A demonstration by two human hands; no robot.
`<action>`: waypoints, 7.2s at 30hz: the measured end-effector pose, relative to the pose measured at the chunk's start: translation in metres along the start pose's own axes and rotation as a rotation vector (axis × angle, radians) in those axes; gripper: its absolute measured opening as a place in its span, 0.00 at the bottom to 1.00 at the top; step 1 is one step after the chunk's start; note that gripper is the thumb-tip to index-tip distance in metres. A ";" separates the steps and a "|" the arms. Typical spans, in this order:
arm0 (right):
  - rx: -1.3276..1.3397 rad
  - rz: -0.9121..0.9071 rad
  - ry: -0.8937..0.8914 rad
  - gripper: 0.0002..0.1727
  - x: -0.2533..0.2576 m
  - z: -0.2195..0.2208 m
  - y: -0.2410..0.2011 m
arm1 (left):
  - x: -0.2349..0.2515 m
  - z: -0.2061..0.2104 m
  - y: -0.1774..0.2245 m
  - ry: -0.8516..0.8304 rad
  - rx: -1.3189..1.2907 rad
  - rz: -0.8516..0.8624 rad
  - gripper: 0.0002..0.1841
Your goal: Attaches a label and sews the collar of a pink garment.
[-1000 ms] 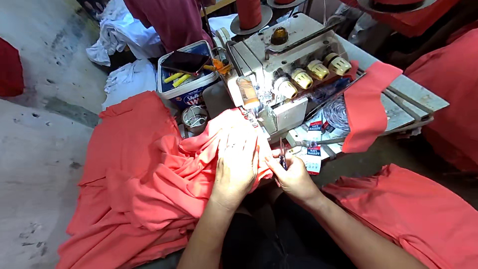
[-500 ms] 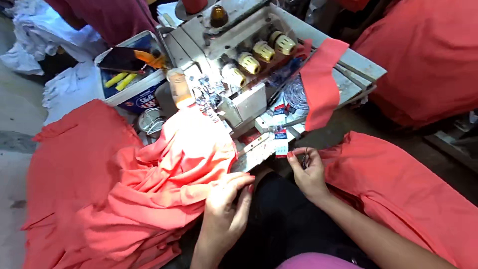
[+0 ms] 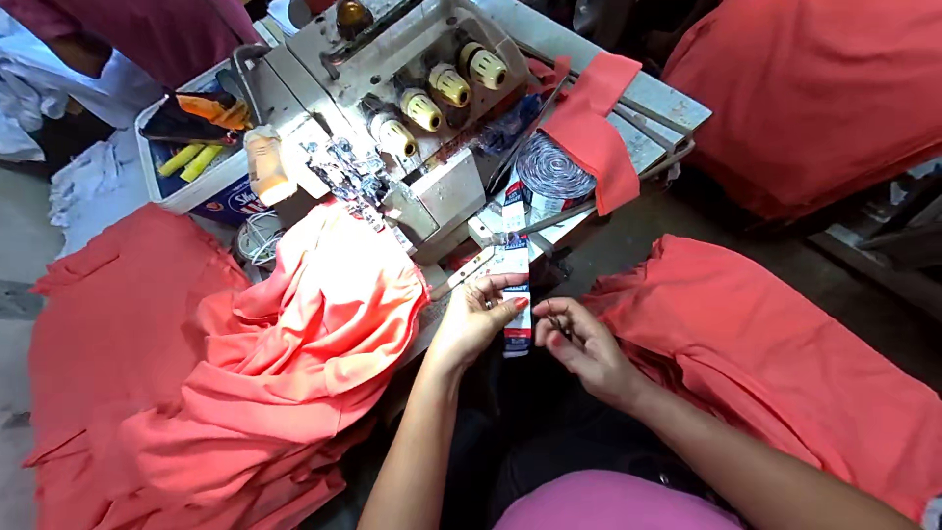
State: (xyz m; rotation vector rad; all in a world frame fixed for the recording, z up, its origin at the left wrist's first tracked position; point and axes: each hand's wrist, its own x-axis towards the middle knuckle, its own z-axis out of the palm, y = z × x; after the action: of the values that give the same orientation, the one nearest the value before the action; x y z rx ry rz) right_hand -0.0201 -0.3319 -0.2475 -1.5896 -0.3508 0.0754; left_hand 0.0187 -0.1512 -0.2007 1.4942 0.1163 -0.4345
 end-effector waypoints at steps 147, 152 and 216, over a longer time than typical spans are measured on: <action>-0.212 -0.187 -0.050 0.23 0.104 0.098 -0.036 | -0.023 -0.117 0.096 0.501 0.593 0.183 0.29; -0.198 -0.180 -0.046 0.23 0.104 0.098 -0.035 | -0.022 -0.118 0.097 0.495 0.617 0.184 0.26; -0.045 -0.284 -0.369 0.42 0.053 0.116 -0.027 | -0.066 -0.112 0.037 0.696 1.267 0.398 0.19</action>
State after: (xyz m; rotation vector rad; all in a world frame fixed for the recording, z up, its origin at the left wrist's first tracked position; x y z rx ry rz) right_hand -0.0054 -0.2053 -0.2189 -1.5526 -0.8672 0.1434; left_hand -0.0073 -0.0269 -0.1531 2.7959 0.0817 0.4827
